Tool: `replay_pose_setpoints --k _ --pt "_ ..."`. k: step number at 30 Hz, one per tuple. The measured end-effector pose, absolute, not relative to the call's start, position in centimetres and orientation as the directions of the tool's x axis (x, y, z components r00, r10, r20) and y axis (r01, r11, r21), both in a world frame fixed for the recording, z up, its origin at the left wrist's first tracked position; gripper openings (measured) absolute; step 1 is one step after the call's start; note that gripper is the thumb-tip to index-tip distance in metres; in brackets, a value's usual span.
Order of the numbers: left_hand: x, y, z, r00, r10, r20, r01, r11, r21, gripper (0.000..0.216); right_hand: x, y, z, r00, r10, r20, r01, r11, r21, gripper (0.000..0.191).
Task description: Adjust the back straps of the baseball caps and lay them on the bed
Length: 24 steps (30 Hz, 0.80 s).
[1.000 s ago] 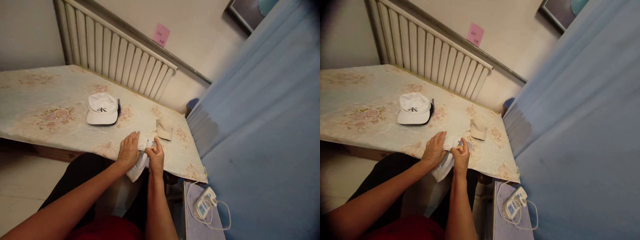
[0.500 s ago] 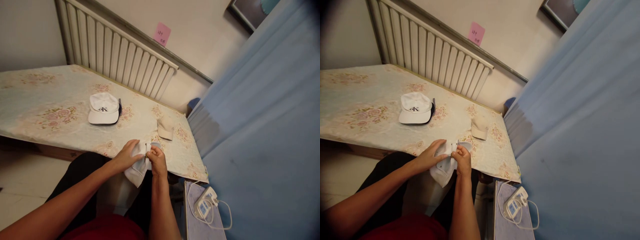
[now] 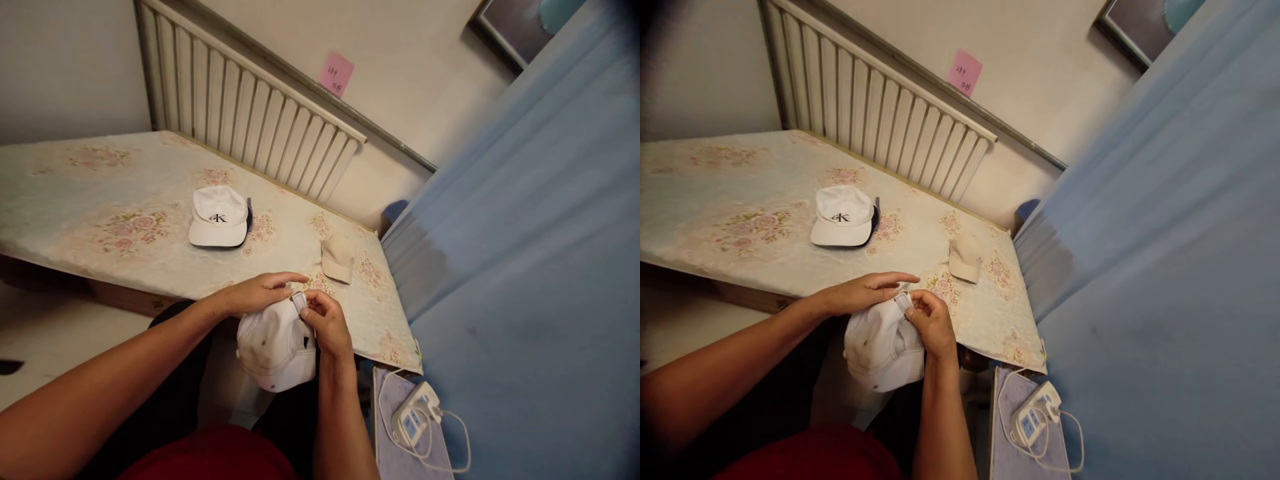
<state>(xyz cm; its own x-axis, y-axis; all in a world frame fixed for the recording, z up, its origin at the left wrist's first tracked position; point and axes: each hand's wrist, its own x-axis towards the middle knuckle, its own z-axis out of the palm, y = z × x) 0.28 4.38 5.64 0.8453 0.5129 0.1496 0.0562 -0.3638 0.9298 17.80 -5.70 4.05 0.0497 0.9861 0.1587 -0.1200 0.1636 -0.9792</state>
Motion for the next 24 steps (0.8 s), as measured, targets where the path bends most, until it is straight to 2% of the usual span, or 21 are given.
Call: replay_pose_setpoints --k 3,5,10,17,24 --pt "0.2 4.9 6.7 0.9 0.409 0.151 -0.008 -0.331 0.944 0.035 18.2 -5.7 5.1 0.034 0.983 0.179 -0.074 0.181 -0.981 0.019" --pt "0.0 5.2 7.2 0.916 0.383 0.122 0.01 -0.325 0.946 0.03 18.6 -5.5 5.4 0.034 0.98 0.194 -0.021 0.195 -0.981 0.018" --pt "-0.4 5.2 7.3 0.914 0.404 0.046 0.107 -0.349 0.931 0.031 19.2 -5.3 5.5 0.018 0.981 0.195 0.094 0.193 -0.977 0.014" --pt "-0.4 4.7 6.9 0.885 0.466 0.005 0.178 -0.348 0.92 0.027 18.9 -5.9 5.9 0.039 0.996 0.086 0.236 0.074 -0.969 0.014" --pt "-0.5 4.6 6.4 0.904 0.428 -0.01 0.178 -0.356 0.918 0.031 18.7 -6.5 6.1 0.08 0.994 0.078 0.395 0.04 -0.918 0.009"
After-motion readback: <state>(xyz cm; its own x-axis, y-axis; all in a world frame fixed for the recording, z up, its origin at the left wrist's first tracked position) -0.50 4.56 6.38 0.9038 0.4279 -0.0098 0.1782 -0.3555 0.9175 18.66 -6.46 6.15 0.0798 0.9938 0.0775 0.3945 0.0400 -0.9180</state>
